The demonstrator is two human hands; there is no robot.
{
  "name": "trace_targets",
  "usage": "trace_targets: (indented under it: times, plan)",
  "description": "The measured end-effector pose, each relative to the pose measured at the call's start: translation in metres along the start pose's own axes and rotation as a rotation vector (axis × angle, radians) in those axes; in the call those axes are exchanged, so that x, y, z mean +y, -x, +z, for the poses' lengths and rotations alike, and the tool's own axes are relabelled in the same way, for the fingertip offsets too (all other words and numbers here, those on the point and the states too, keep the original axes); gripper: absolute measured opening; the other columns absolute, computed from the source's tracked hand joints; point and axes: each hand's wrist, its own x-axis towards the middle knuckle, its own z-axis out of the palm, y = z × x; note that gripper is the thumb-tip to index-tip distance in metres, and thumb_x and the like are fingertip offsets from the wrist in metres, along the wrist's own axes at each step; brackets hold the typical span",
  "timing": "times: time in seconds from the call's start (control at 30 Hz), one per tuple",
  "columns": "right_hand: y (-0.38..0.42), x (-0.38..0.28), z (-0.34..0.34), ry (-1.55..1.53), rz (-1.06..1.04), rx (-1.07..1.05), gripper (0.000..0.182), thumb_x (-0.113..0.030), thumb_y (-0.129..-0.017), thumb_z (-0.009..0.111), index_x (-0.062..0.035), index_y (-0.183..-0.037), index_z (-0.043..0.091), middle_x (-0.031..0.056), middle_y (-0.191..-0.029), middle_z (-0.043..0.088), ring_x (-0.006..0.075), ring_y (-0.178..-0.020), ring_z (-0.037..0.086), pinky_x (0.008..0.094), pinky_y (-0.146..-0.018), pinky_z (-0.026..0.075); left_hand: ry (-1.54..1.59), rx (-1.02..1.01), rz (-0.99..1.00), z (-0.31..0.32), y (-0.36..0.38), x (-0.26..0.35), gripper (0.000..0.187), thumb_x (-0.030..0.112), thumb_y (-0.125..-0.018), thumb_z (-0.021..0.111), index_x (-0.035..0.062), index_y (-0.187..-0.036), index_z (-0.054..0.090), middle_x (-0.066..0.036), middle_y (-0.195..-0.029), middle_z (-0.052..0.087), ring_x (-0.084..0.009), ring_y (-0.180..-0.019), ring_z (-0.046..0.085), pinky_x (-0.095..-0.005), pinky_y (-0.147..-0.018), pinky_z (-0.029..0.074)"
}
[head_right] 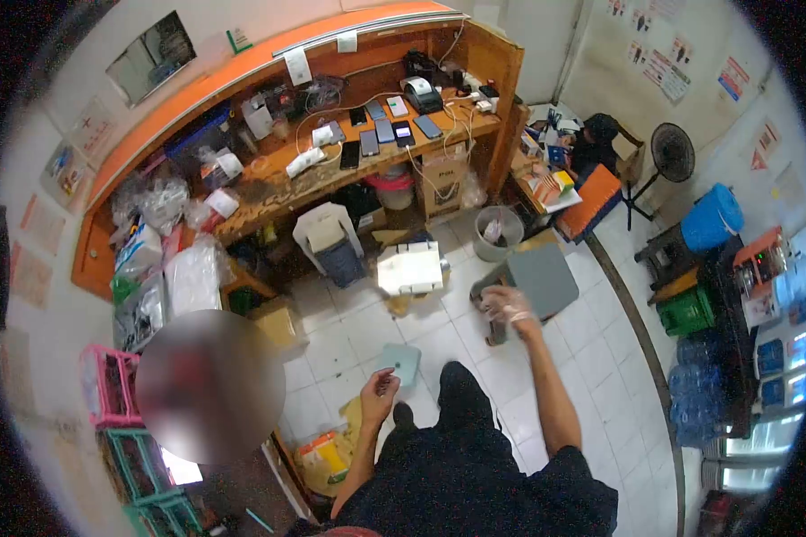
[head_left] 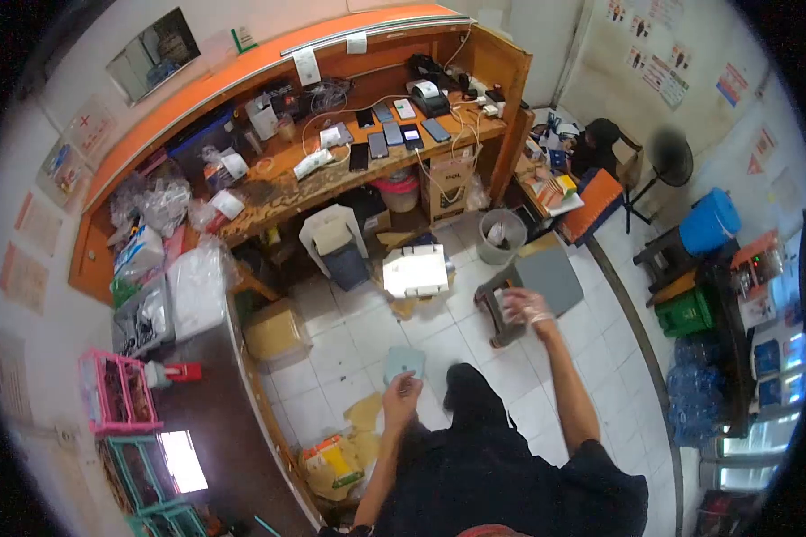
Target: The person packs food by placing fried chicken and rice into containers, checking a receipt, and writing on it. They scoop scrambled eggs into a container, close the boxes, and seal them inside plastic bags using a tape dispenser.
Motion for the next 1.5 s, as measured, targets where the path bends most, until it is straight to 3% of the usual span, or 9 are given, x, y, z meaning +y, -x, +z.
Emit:
trace_targets:
  times: [0.17,0.23,0.4,0.57,0.87,1.03,1.17,1.33,1.5]
  plan:
    - [-0.270,-0.052,-0.086,0.499,-0.106,-0.055,0.035,-0.025,-0.091,0.064,-0.0005,-0.116,0.065,0.0081,-0.087,0.068,0.0146,-0.070,0.065,0.0281,-0.062,0.052,0.051,0.162,-0.126,0.024,-0.168,0.012,0.026,0.013,-0.090,0.065,0.0013,-0.114,0.065,-0.005,-0.093,0.067,-0.0112,-0.081,0.061,-0.0254,-0.076,0.051]
    - [-0.408,-0.074,-0.099,0.803,-0.620,-0.283,0.035,-0.025,-0.090,0.064,0.0001,-0.114,0.065,0.0086,-0.087,0.068,0.0137,-0.075,0.065,0.0278,-0.064,0.051,0.067,0.179,-0.133,0.054,-0.261,0.024,0.027,0.014,-0.091,0.065,0.0011,-0.114,0.065,-0.005,-0.094,0.067,-0.0112,-0.082,0.061,-0.0259,-0.078,0.050]
    - [-0.658,-0.122,-0.083,0.806,-0.204,-0.001,0.031,-0.024,-0.087,0.061,-0.0033,-0.109,0.065,0.0225,-0.105,0.066,0.0392,-0.099,0.063,0.0433,-0.087,0.049,-0.060,0.112,0.079,0.136,-0.567,0.111,0.034,0.020,-0.092,0.067,-0.0003,-0.119,0.062,-0.006,-0.107,0.066,-0.0145,-0.099,0.060,-0.0280,-0.090,0.046]
    - [-0.758,-0.102,-0.083,0.877,-0.302,0.159,0.034,-0.016,-0.088,0.053,-0.0063,-0.120,0.060,0.0238,-0.110,0.064,0.0385,-0.106,0.061,0.0458,-0.094,0.048,-0.076,-0.039,0.185,0.200,-0.900,0.169,0.067,0.031,-0.093,0.064,0.0062,-0.145,0.032,-0.014,-0.110,0.066,-0.0190,-0.093,0.061,-0.0283,-0.073,0.052]
    - [-0.813,-0.070,-0.116,1.175,-0.232,-0.033,0.055,-0.007,-0.080,0.056,0.0080,-0.132,0.046,0.0231,-0.108,0.061,0.0352,-0.100,0.061,0.0409,-0.090,0.050,-0.373,0.223,0.132,0.281,-1.214,0.192,0.106,0.050,-0.079,0.072,-0.0178,-0.142,0.019,-0.040,-0.140,0.037,-0.0406,-0.131,0.045,-0.0403,-0.107,0.038]
    - [-0.818,-0.063,-0.116,1.031,-0.381,0.107,0.045,-0.004,-0.084,0.051,0.0073,-0.128,0.050,0.0242,-0.109,0.061,0.0373,-0.101,0.060,0.0429,-0.090,0.049,-0.214,0.062,-0.048,0.290,-1.219,0.233,0.068,0.035,-0.071,0.083,-0.0240,-0.097,0.059,-0.029,-0.101,0.065,-0.0315,-0.094,0.067,-0.0387,-0.080,0.052]
    - [-0.808,-0.086,-0.118,1.024,-0.316,0.065,0.046,-0.003,-0.085,0.050,0.0064,-0.130,0.048,0.0262,-0.114,0.059,0.0379,-0.108,0.058,0.0435,-0.094,0.048,0.127,-0.010,0.067,0.288,-1.191,0.251,0.071,0.005,-0.073,0.079,-0.0272,-0.121,0.038,-0.025,-0.102,0.064,-0.0280,-0.086,0.068,-0.0350,-0.067,0.057]
    - [-0.811,-0.082,-0.124,1.005,-0.326,0.053,0.052,-0.006,-0.083,0.054,0.0061,-0.133,0.046,0.0265,-0.119,0.058,0.0382,-0.112,0.057,0.0428,-0.099,0.045,-0.031,-0.288,0.552,0.269,-1.106,0.266,0.092,0.001,-0.071,0.078,0.0082,-0.150,0.031,-0.010,-0.148,0.042,-0.0225,-0.121,0.055,-0.0361,-0.103,0.043]
    - [-0.818,-0.074,-0.124,1.023,-0.319,0.011,0.047,-0.007,-0.079,0.059,0.0063,-0.123,0.053,0.0259,-0.114,0.061,0.0385,-0.106,0.060,0.0427,-0.096,0.047,-0.669,-0.327,0.589,0.261,-1.006,0.231,0.071,0.002,-0.073,0.064,0.0097,-0.141,0.049,-0.007,-0.098,0.064,-0.0181,-0.094,0.058,-0.0339,-0.084,0.047]
